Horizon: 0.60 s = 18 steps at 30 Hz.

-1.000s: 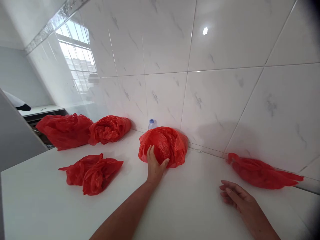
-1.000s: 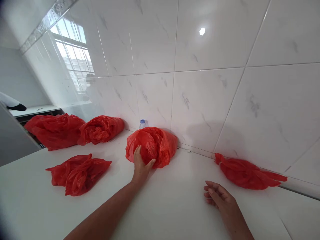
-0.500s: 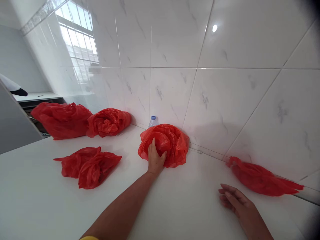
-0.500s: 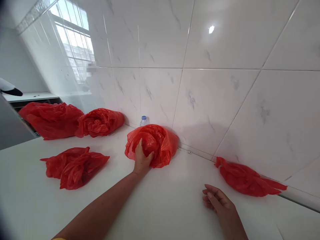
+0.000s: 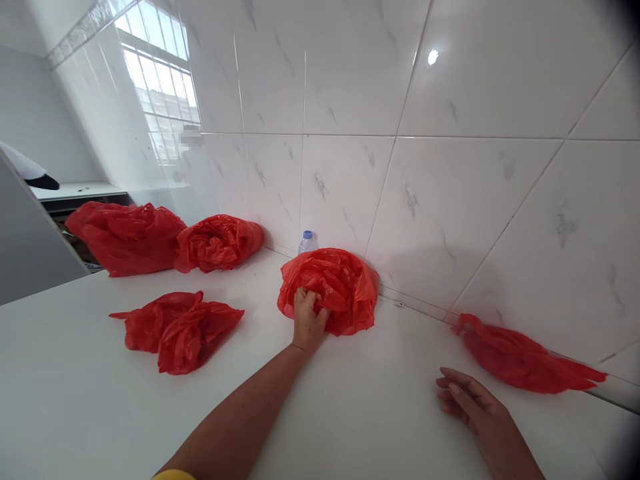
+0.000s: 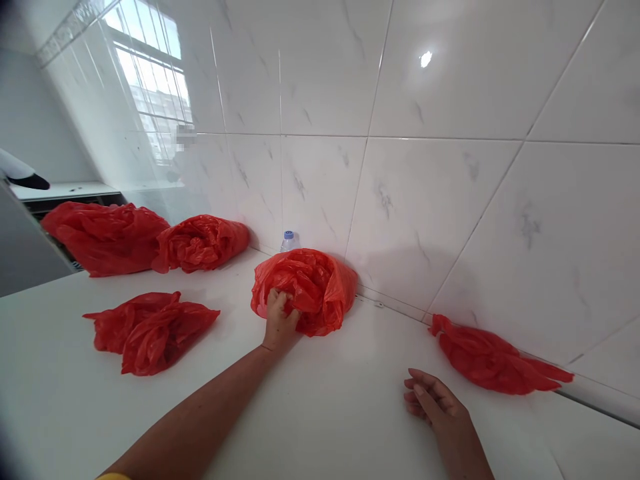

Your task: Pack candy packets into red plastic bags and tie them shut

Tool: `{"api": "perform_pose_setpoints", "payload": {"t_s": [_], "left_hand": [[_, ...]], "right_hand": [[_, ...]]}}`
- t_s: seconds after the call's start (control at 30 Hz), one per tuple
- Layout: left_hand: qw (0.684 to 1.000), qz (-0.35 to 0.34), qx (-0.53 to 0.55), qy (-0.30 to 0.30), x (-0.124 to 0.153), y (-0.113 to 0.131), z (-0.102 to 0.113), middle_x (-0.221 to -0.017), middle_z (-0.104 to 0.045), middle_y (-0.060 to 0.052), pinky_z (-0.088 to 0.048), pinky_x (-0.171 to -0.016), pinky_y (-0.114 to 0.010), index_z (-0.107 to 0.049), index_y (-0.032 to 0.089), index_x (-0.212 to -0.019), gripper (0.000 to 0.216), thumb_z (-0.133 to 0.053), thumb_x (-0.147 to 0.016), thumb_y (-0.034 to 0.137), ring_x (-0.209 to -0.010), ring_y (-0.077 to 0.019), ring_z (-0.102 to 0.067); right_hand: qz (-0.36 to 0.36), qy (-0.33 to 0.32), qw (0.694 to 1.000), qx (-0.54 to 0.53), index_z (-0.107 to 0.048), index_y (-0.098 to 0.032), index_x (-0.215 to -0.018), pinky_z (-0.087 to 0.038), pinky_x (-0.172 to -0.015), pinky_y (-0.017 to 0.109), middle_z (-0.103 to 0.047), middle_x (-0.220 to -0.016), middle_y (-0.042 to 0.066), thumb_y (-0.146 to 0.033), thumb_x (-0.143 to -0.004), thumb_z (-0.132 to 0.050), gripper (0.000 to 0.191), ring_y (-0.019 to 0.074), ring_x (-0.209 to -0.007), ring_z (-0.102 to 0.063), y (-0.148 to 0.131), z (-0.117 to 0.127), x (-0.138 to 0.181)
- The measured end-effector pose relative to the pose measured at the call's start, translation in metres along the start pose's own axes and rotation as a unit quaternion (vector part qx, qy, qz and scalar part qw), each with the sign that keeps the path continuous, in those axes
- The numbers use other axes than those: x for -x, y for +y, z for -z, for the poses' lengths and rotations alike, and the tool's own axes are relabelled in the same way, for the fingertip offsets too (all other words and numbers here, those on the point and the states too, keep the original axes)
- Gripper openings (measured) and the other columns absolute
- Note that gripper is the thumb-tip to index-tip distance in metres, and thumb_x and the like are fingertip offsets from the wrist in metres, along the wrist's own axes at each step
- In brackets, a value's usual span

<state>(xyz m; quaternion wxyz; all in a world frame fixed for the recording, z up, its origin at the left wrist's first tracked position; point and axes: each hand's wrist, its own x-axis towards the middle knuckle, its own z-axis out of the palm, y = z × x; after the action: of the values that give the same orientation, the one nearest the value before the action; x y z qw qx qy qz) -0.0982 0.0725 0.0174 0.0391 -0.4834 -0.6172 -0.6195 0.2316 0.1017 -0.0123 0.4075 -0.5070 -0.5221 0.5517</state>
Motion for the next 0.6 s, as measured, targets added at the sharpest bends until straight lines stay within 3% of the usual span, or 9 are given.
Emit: {"api": "perform_pose_setpoints", "payload": {"t_s": [0.2,0.37,0.6], "left_hand": [[1.000,0.001,-0.021,-0.005,0.0005,-0.0017,0.0002,-0.095,-0.049,-0.004,-0.045,-0.082,-0.040,-0.052,0.020,-0.075,0.011,-0.063,-0.072,0.022,-0.093,-0.0230,-0.049],[1.000,0.008,-0.026,0.013,0.0014,-0.0064,0.0007,-0.133,-0.040,-0.012,-0.031,-0.102,-0.049,-0.053,0.019,-0.105,0.024,-0.054,-0.083,0.030,-0.125,-0.0280,-0.036],[1.000,-0.020,0.011,-0.003,0.0021,-0.0003,0.0050,-0.147,-0.029,-0.007,-0.025,-0.110,-0.046,-0.025,0.025,-0.140,0.055,-0.045,-0.089,0.029,-0.136,-0.0245,-0.026]], "right_hand": [[-0.009,-0.004,1.000,0.004,-0.061,-0.020,-0.109,-0.056,-0.075,0.029,-0.065,-0.098,0.005,-0.050,-0.068,-0.070,0.051,0.0200,-0.086,-0.061,0.0027,0.0020,-0.0008],[-0.007,-0.003,1.000,-0.002,-0.061,-0.019,-0.107,-0.057,-0.074,0.028,-0.066,-0.097,0.005,-0.050,-0.067,-0.070,0.052,0.0200,-0.085,-0.061,0.0001,0.0002,-0.0001],[0.004,0.002,1.000,-0.007,-0.063,-0.019,-0.105,-0.057,-0.073,0.032,-0.066,-0.095,0.006,-0.047,-0.066,-0.071,0.049,0.0217,-0.083,-0.062,0.0007,-0.0003,-0.0007]]}}
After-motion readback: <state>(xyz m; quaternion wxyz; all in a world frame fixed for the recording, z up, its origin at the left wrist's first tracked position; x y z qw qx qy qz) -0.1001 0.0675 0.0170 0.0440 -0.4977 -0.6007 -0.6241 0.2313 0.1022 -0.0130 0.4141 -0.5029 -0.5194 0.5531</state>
